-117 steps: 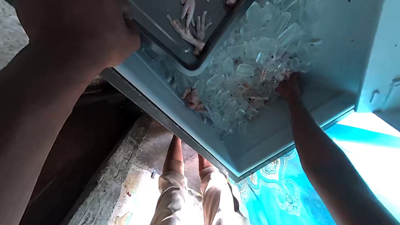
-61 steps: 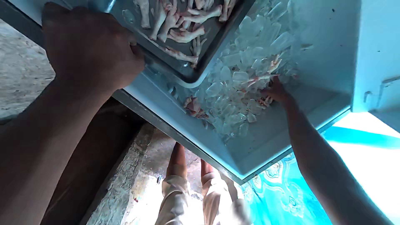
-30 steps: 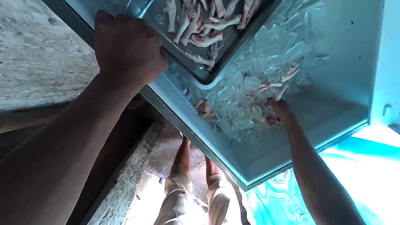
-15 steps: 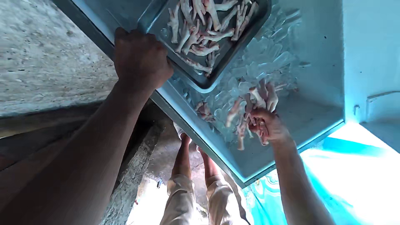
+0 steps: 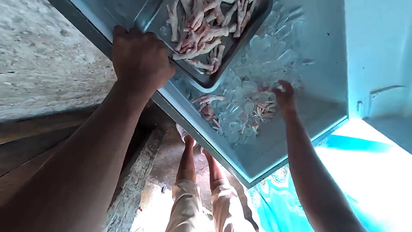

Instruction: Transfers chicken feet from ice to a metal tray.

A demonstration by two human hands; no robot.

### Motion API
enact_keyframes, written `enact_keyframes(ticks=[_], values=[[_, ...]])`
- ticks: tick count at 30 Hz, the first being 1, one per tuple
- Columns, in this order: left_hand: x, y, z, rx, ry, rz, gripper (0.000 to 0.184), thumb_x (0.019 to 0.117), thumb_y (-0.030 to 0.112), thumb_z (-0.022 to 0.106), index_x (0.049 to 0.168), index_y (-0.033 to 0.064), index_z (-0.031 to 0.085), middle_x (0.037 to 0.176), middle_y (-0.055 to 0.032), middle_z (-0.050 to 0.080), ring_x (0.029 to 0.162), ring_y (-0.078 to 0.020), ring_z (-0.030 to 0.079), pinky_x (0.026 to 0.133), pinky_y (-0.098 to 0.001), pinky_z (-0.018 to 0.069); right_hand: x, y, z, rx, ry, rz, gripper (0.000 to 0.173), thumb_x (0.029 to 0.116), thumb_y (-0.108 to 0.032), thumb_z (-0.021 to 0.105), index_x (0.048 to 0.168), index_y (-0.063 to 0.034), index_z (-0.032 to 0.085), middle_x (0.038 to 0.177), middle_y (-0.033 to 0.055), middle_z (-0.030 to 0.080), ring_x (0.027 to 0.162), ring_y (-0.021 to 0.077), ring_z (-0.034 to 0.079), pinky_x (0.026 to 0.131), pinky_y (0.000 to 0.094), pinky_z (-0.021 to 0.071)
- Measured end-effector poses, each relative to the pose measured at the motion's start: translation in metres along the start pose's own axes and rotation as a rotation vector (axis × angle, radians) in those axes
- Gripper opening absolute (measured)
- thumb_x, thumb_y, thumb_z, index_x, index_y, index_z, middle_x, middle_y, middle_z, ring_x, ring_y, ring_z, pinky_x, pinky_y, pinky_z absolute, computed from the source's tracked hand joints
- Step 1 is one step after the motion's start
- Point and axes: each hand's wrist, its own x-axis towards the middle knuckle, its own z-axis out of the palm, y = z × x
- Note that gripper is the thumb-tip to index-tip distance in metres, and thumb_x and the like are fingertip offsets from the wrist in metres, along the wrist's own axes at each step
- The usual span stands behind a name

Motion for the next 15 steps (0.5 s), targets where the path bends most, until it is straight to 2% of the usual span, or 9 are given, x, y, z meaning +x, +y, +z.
enact_keyframes(ticks=[1,2,3,4,6,7,9,12,15], values=[[0.0,-0.001,0.001,-0.004,0.006,0.006,0.033,0.1013,0.028,0.051,0.098,0.0003,0.069,0.109,-0.0239,0.068,0.109,-0.0473,0.063,0.094,-0.0682,0.0407,0.005,0.049,0.001,-0.003,-0.021,0.066,0.06,0.1041,-0.028,0.059,0.155,-0.0023,0.038,0.154,0.0276,0.043,0.137,0.0397,0.05,0.11,0.0574,0.0436],[0.001,0.0,0.001,-0.007,0.012,0.009,0.033,0.1015,0.028,0.051,0.098,0.0,0.069,0.109,-0.025,0.068,0.109,-0.0485,0.062,0.093,-0.0692,0.0408,0.005,0.086,0.004,0.018,-0.056,0.121,0.061,0.1065,-0.028,0.056,0.157,-0.0031,0.034,0.152,0.0271,0.046,0.134,0.0375,0.053,0.109,0.0536,0.0467],[0.001,0.003,0.001,-0.013,0.006,0.009,0.033,0.102,0.028,0.05,0.098,-0.0002,0.068,0.109,-0.026,0.068,0.109,-0.0495,0.062,0.093,-0.07,0.0405,0.005,0.112,0.01,0.038,-0.088,0.136,0.057,0.1077,-0.029,0.053,0.156,-0.0046,0.036,0.146,0.0246,0.053,0.126,0.0325,0.061,0.105,0.0479,0.0519],[0.002,0.003,0.0,-0.011,0.001,0.002,0.033,0.1023,0.028,0.05,0.098,0.0002,0.068,0.109,-0.0263,0.067,0.109,-0.0501,0.061,0.092,-0.0706,0.0404,0.009,0.12,0.022,0.068,-0.135,0.147,0.057,0.108,-0.029,0.052,0.157,-0.0055,0.036,0.146,0.0249,0.053,0.125,0.0327,0.06,0.104,0.0479,0.0511],[0.005,-0.002,-0.001,-0.008,-0.001,-0.018,0.034,0.1029,0.03,0.05,0.101,0.0014,0.068,0.11,-0.0266,0.067,0.111,-0.0508,0.061,0.093,-0.0727,0.0393,0.014,0.124,0.041,0.069,-0.205,0.16,0.061,0.1072,-0.03,0.055,0.16,-0.0078,0.034,0.152,0.0226,0.05,0.133,0.0322,0.056,0.111,0.0481,0.0468],[0.001,-0.001,0.002,-0.03,-0.021,-0.013,0.034,0.1027,0.03,0.051,0.103,0.0009,0.069,0.11,-0.0286,0.067,0.111,-0.0525,0.061,0.094,-0.0751,0.0378,0.001,0.126,0.038,0.047,-0.26,0.166,0.063,0.107,-0.033,0.055,0.16,-0.0083,0.033,0.153,0.0208,0.049,0.135,0.0302,0.055,0.112,0.0467,0.0463],[0.004,-0.002,0.004,-0.059,0.022,-0.008,0.035,0.1016,0.03,0.053,0.103,0.0004,0.071,0.106,-0.0299,0.068,0.108,-0.0533,0.062,0.095,-0.0763,0.0368,0.006,0.121,0.032,-0.054,-0.36,0.098,0.063,0.1042,-0.038,0.059,0.155,-0.0064,0.04,0.146,0.0225,0.055,0.132,0.0331,0.057,0.111,0.052,0.0464],[0.001,-0.004,0.008,-0.059,0.048,0.002,0.035,0.1027,0.028,0.049,0.103,0.0013,0.071,0.104,-0.0277,0.069,0.106,-0.0516,0.063,0.093,-0.0747,0.0385,0.003,0.105,0.03,-0.211,-0.486,0.15,0.082,0.089,-0.036,0.081,0.153,-0.0068,0.039,0.138,0.0264,0.058,0.126,0.0394,0.059,0.106,0.0592,0.0479],[0.003,-0.006,0.01,-0.058,0.091,0.013,0.036,0.1022,0.029,0.047,0.105,0.0025,0.072,0.105,-0.0271,0.069,0.107,-0.051,0.063,0.091,-0.0732,0.0394,0.01,0.075,0.04,-0.399,-0.493,0.243,0.084,0.0798,-0.036,0.089,0.144,0.0028,0.049,0.132,0.0302,0.06,0.123,0.0447,0.059,0.105,0.0633,0.0465]])
